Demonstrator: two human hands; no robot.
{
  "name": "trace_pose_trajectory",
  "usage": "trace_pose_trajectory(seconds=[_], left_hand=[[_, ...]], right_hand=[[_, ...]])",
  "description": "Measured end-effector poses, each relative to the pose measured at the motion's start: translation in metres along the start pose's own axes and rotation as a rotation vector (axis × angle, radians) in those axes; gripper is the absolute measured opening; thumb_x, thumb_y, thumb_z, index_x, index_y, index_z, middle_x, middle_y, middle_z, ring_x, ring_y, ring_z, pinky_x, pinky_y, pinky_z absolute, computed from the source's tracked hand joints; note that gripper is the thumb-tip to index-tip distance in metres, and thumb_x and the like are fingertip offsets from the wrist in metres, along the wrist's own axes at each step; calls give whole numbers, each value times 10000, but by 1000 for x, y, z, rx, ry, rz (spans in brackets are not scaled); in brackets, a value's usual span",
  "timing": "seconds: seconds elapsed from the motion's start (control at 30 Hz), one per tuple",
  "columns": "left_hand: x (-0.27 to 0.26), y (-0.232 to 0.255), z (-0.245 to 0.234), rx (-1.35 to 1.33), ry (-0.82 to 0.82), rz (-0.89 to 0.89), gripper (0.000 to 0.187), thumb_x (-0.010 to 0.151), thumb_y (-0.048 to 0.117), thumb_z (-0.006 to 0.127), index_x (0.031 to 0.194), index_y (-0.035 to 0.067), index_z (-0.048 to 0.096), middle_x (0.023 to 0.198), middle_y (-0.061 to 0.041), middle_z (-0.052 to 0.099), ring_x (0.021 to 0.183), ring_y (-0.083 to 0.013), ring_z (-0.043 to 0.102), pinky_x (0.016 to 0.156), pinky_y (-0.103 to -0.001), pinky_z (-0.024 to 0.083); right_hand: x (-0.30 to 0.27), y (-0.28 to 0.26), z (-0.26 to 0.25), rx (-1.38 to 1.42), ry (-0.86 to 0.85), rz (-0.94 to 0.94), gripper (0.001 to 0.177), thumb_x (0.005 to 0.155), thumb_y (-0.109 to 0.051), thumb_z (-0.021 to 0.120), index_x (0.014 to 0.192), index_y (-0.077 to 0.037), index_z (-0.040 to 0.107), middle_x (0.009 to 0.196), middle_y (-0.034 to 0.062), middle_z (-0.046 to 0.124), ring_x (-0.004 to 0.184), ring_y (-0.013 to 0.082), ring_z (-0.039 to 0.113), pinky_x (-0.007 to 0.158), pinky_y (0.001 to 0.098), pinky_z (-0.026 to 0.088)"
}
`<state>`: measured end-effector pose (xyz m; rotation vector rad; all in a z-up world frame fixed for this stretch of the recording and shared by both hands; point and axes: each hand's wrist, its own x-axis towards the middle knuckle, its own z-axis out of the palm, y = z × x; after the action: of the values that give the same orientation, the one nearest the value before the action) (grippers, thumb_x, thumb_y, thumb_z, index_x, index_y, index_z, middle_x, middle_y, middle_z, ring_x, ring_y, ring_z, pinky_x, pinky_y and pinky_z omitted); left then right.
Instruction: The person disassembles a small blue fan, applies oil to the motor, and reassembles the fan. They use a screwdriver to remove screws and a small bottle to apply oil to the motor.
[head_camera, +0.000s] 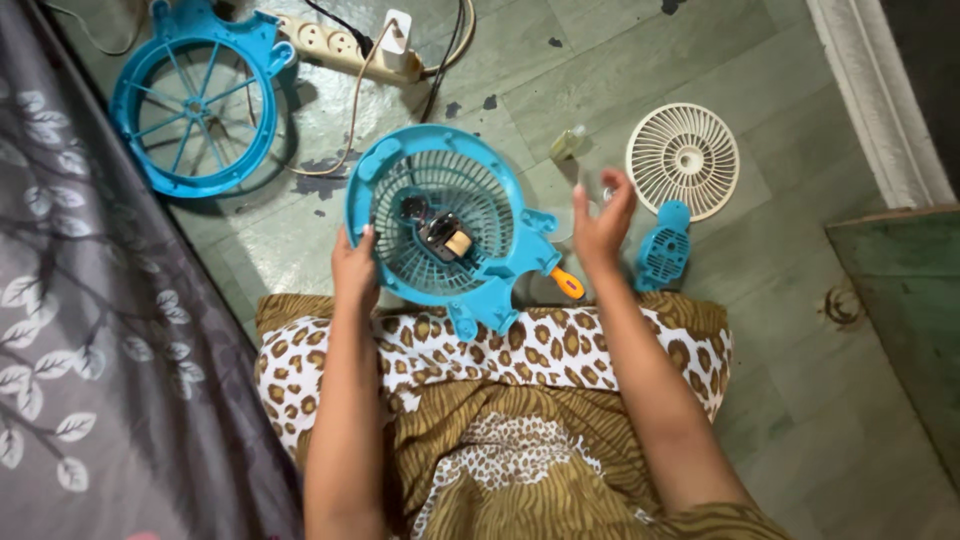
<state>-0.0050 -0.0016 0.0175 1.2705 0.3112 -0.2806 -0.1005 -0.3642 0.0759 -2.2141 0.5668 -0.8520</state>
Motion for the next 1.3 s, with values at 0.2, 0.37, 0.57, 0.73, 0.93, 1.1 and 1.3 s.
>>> trace_pose_trajectory(seconds=[0.2,0.37,0.57,0.73,0.93,1.1,1.3], left_hand=[[-32,28,28,188,13,267,289,1035,159,639,1275,-1,634,977,-29,660,844,-100,543,765,-283,460],[-65,57,41,295,70,483,278,1016,86,629,1270,-26,653,1001,-66,730,917,-90,620,848,-275,522],[-64,73,37,191,17,607,327,1015,19,612,1338,-33,624,1167,-98,729,1047,-105,638,949,-273,507],[-58,66,29,109,-8,564,323,1016,30,615,1331,-41,626,1164,-99,724,1051,-115,632,954,-277,504],[-58,61,24,111,-61,633,347,1023,22,606,1365,-41,608,1338,-165,679,1258,-179,604,1097,-315,445],[-62,64,29,135,-90,648,399,984,-15,593,1382,-38,587,1465,-224,585,1421,-273,510,1182,-360,363],[-69,76,30,197,-90,657,380,992,-19,597,1371,-18,614,1440,-226,620,1447,-305,505,1209,-385,341]], right_hand=[[-53,-81,-16,-39,-271,-173,359,907,-188,783,1187,-34,621,1162,147,622,1132,331,577,1006,440,465],[-73,-114,-13,13,-416,-151,317,909,-228,770,1125,-28,654,1093,132,670,1065,294,617,964,402,482],[-68,-126,21,148,-592,126,281,962,-320,689,1038,-49,689,891,80,745,821,220,710,770,370,555],[-40,-131,59,-85,-696,108,426,996,-457,619,910,-57,737,751,85,741,698,223,716,662,373,536],[-33,-121,84,-101,-776,116,337,929,-363,629,856,-74,784,716,94,757,655,223,732,637,360,552],[-38,-125,88,56,-707,216,213,865,-198,609,856,-58,769,763,99,764,658,227,746,629,367,577],[-36,-164,58,-247,-562,-371,124,820,-134,692,853,-35,758,770,187,709,736,370,687,671,450,543]])
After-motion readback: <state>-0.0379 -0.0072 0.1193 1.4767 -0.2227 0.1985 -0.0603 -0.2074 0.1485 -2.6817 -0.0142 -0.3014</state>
